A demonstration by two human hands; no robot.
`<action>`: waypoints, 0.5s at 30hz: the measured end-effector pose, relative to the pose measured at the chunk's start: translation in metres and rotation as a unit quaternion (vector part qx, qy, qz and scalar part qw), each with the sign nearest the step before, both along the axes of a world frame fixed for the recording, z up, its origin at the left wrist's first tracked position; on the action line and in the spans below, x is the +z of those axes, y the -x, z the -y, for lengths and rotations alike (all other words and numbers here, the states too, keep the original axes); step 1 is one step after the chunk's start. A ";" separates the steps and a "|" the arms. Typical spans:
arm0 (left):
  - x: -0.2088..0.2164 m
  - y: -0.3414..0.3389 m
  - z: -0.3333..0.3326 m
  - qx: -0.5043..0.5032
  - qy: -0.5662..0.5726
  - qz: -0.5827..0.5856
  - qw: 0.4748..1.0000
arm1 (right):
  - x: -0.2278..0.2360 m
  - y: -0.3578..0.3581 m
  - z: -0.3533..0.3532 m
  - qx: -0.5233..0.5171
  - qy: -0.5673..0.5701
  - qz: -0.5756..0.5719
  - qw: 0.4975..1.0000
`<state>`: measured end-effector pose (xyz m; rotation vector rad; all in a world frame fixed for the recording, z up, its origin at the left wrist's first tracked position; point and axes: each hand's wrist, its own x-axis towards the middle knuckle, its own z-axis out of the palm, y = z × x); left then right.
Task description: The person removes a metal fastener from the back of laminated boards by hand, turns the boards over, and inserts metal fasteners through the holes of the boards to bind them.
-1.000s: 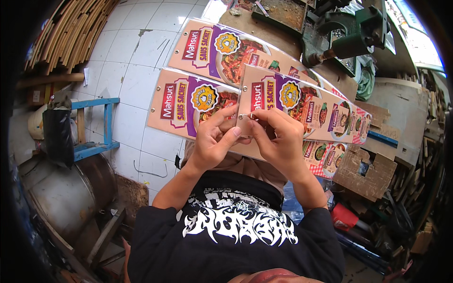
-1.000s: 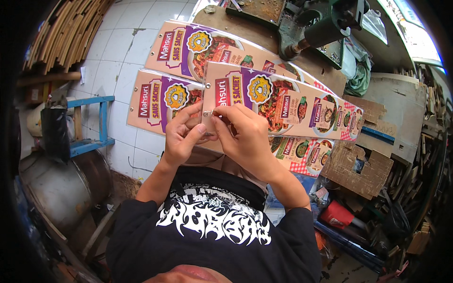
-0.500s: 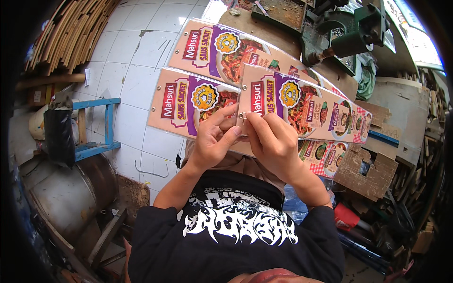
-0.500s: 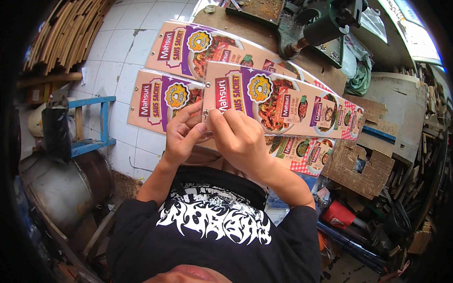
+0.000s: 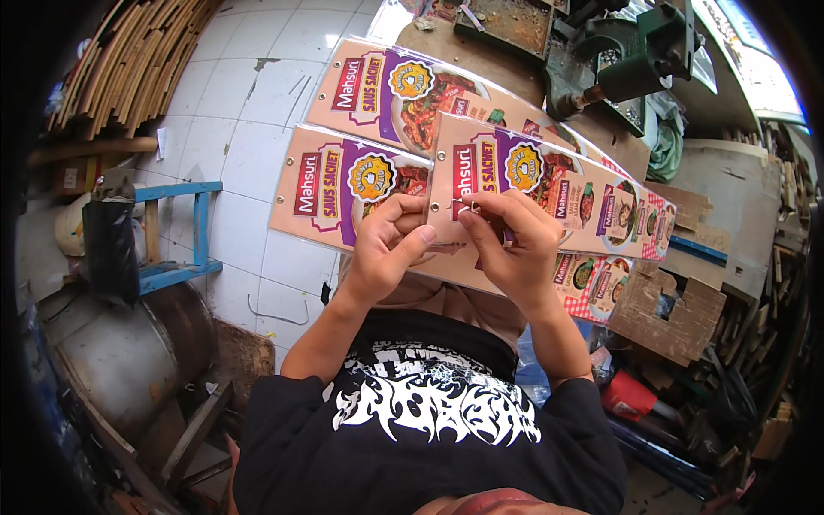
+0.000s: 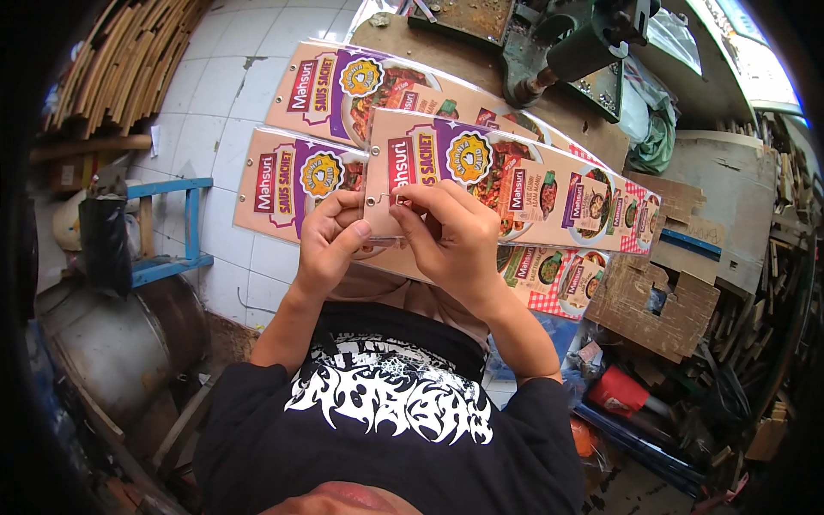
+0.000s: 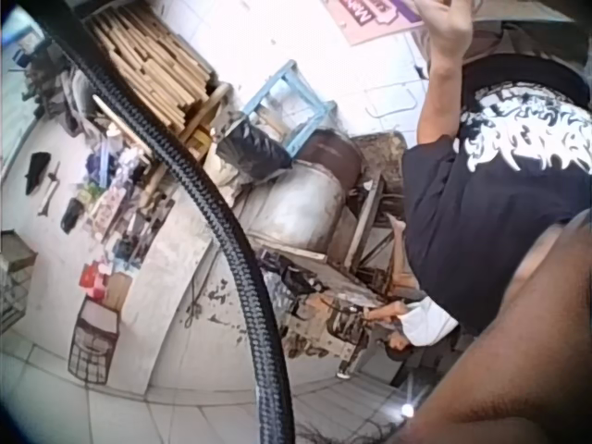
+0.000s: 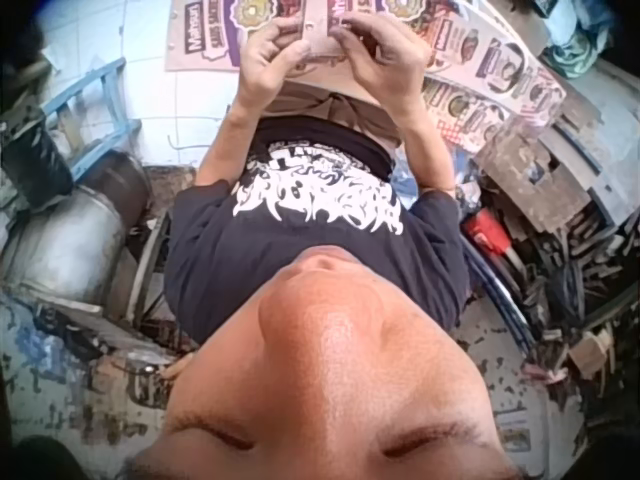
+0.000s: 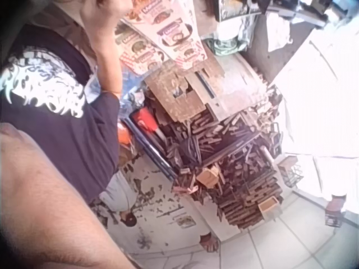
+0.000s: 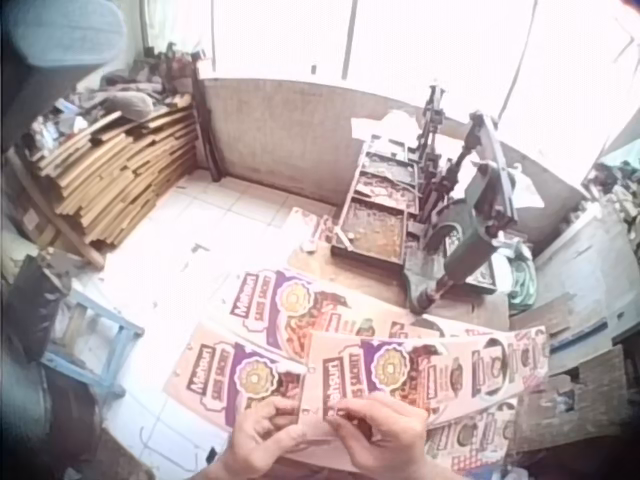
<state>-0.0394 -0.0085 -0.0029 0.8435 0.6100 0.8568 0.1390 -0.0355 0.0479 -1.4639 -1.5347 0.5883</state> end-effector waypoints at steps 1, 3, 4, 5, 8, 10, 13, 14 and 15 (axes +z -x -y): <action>-0.002 0.001 0.000 -0.002 -0.001 0.000 1.000 | 0.002 -0.002 0.001 0.008 -0.005 -0.016 1.000; -0.005 0.004 -0.001 -0.025 0.002 0.018 1.000 | 0.001 -0.005 0.003 0.014 -0.010 -0.033 0.999; -0.004 0.004 -0.002 -0.027 0.002 0.017 0.999 | -0.002 -0.007 0.005 0.011 -0.007 -0.059 0.998; -0.002 0.004 -0.002 -0.027 0.008 0.025 0.999 | -0.004 -0.007 0.006 0.008 -0.004 -0.085 0.996; -0.012 0.007 -0.003 -0.020 0.043 0.070 0.996 | -0.003 -0.007 0.009 0.005 0.007 -0.117 0.993; -0.018 0.011 -0.004 -0.015 0.073 0.106 0.992 | -0.005 -0.003 0.012 -0.001 -0.001 -0.160 0.987; -0.015 0.011 -0.006 -0.026 0.110 0.118 0.986 | -0.002 -0.004 0.017 0.001 -0.019 -0.177 0.984; -0.009 0.009 -0.006 -0.029 0.095 0.101 0.990 | -0.001 -0.005 0.019 0.008 -0.029 -0.151 0.988; -0.005 0.007 -0.006 -0.031 0.079 0.084 0.993 | 0.000 -0.006 0.020 0.006 -0.030 -0.152 0.988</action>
